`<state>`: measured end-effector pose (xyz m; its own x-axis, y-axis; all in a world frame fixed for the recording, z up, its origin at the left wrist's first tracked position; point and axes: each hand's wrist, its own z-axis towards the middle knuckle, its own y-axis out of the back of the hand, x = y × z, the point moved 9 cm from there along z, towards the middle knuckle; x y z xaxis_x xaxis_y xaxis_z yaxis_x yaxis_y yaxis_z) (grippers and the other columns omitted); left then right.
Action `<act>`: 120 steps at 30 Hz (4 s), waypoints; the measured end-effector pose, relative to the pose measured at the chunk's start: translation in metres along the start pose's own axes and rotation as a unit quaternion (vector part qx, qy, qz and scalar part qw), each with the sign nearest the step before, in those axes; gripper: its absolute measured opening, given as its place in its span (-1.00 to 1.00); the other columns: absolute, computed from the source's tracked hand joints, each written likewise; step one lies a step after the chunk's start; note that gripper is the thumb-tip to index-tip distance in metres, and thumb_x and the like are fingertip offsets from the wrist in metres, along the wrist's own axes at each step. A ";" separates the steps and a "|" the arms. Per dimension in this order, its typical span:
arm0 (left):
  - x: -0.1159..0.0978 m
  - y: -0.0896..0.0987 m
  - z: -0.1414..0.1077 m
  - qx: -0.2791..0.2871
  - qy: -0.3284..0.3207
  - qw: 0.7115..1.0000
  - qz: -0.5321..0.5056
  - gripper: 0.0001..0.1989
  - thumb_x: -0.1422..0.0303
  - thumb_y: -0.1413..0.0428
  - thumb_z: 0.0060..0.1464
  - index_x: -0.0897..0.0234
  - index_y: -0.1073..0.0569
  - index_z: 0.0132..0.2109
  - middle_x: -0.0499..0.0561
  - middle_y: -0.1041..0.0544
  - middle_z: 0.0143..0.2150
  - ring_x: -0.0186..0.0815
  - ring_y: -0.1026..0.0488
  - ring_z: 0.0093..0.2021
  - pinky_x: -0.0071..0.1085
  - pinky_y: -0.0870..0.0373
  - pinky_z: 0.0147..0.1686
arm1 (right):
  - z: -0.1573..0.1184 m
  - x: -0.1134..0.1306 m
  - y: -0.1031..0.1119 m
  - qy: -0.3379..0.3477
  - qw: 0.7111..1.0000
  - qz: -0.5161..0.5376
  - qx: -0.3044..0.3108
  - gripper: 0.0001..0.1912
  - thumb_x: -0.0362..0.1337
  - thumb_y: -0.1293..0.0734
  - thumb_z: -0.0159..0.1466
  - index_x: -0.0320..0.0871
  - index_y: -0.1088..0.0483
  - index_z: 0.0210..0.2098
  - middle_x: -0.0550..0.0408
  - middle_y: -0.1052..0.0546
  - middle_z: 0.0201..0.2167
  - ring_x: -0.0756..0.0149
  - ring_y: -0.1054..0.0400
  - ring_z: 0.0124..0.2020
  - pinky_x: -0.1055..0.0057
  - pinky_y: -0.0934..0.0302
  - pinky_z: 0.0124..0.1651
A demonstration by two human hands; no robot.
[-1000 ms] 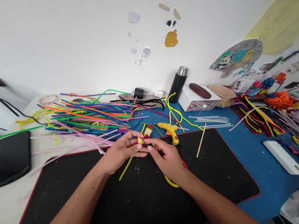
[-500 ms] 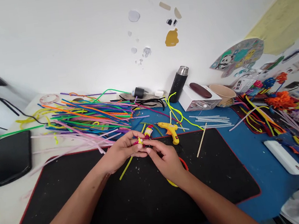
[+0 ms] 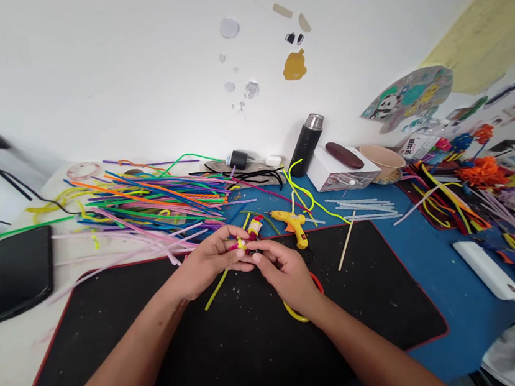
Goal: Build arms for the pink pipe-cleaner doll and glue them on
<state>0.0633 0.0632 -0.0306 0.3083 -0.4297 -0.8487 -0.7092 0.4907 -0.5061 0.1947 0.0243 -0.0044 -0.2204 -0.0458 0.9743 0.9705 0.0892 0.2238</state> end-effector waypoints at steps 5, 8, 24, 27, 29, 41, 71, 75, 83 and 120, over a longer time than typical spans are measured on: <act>0.000 0.000 -0.001 0.002 -0.004 1.000 0.002 -0.65 0.27 -0.41 0.15 0.23 -0.49 0.00 -0.03 -0.65 -0.20 -0.28 -0.68 -0.15 -0.36 -0.64 -0.07 | 0.002 -0.003 -0.002 -0.032 0.997 0.071 0.005 -0.68 -0.07 -0.38 0.39 -0.14 -0.60 -0.03 0.32 -0.22 -0.63 0.44 -0.07 -0.60 0.46 0.03 -0.50; 0.000 0.001 -0.001 0.003 -0.007 1.000 0.006 -0.65 0.27 -0.40 0.16 0.23 -0.49 0.01 -0.01 -0.65 -0.18 -0.27 -0.68 -0.14 -0.34 -0.64 -0.06 | 0.003 -0.005 -0.002 -0.044 0.994 0.096 0.006 -0.67 -0.05 -0.40 0.37 -0.15 -0.60 -0.05 0.33 -0.22 -0.65 0.45 -0.07 -0.62 0.47 0.03 -0.51; 0.000 -0.001 0.000 0.010 -0.003 1.000 0.013 -0.65 0.25 -0.40 0.16 0.22 -0.48 0.01 0.02 -0.68 -0.13 -0.20 -0.69 -0.08 -0.30 -0.62 -0.03 | 0.001 -0.008 0.001 -0.031 0.990 0.133 -0.022 -0.66 -0.02 -0.40 0.39 -0.15 -0.61 -0.06 0.33 -0.19 -0.64 0.46 0.00 -0.62 0.47 0.07 -0.54; 0.000 -0.001 0.000 0.009 -0.004 1.000 0.015 -0.66 0.26 -0.39 0.17 0.21 -0.49 0.01 0.00 -0.67 -0.14 -0.24 -0.68 -0.10 -0.31 -0.62 -0.03 | 0.001 -0.006 0.001 -0.018 0.993 0.111 -0.022 -0.68 -0.03 -0.40 0.40 -0.13 -0.62 -0.06 0.30 -0.22 -0.62 0.45 -0.04 -0.60 0.47 0.04 -0.53; 0.000 0.000 -0.001 0.007 -0.004 1.000 0.016 -0.66 0.26 -0.39 0.18 0.21 -0.49 0.02 -0.01 -0.66 -0.15 -0.26 -0.68 -0.11 -0.32 -0.62 -0.03 | 0.000 -0.007 0.000 -0.013 0.995 0.098 -0.017 -0.68 -0.04 -0.39 0.40 -0.12 -0.62 -0.04 0.28 -0.25 -0.61 0.43 -0.08 -0.59 0.47 0.02 -0.52; -0.001 0.000 0.000 0.001 -0.002 1.000 0.020 -0.64 0.25 -0.40 0.15 0.21 -0.49 0.01 0.00 -0.66 -0.14 -0.23 -0.68 -0.11 -0.31 -0.61 -0.04 | -0.002 -0.003 0.002 0.005 0.998 0.058 -0.025 -0.68 -0.06 -0.37 0.42 -0.11 -0.62 -0.01 0.24 -0.33 -0.58 0.43 -0.09 -0.57 0.46 0.00 -0.51; -0.003 -0.003 0.000 -0.008 0.008 0.999 0.048 -0.62 0.28 -0.41 0.12 0.20 -0.44 -0.02 -0.05 -0.64 -0.22 -0.31 -0.61 -0.20 -0.37 -0.54 -0.08 | -0.005 0.002 -0.004 -0.002 1.000 0.001 -0.001 -0.66 -0.10 -0.33 0.44 -0.10 -0.61 0.07 0.16 -0.45 -0.52 0.39 -0.08 -0.56 0.44 0.02 -0.50; -0.002 -0.002 0.000 -0.013 0.011 0.999 0.051 -0.64 0.29 -0.40 0.13 0.21 -0.45 -0.02 -0.02 -0.65 -0.17 -0.29 -0.62 -0.17 -0.33 -0.54 -0.05 | -0.005 0.002 -0.003 0.016 1.000 -0.002 -0.009 -0.69 -0.12 -0.33 0.44 -0.08 -0.62 0.05 0.06 -0.59 -0.36 0.36 -0.19 -0.51 0.40 -0.11 -0.42; 0.001 0.000 0.000 -0.012 0.019 0.999 0.042 -0.59 0.28 -0.42 0.10 0.21 -0.44 0.00 -0.04 -0.65 -0.19 -0.28 -0.63 -0.17 -0.32 -0.56 -0.05 | -0.005 0.000 -0.003 0.005 1.000 -0.007 -0.002 -0.66 -0.11 -0.33 0.45 -0.07 -0.61 0.10 0.18 -0.45 -0.53 0.39 -0.10 -0.56 0.44 -0.03 -0.49; 0.000 0.010 0.001 -0.029 0.008 0.999 0.020 -0.55 0.29 -0.43 0.10 0.22 -0.42 0.04 0.06 -0.68 -0.04 -0.19 -0.68 -0.04 -0.25 -0.55 0.04 | 0.018 -0.011 0.009 -0.003 0.996 0.074 -0.056 -0.62 -0.01 -0.38 0.39 -0.15 -0.59 0.01 0.29 -0.23 -0.62 0.41 -0.06 -0.59 0.46 0.03 -0.53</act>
<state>0.0571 0.0690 -0.0354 0.2694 -0.4220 -0.8656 -0.7567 0.4632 -0.4614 0.2040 0.0437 -0.0126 -0.0738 -0.0339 0.9967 0.9972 -0.0170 0.0732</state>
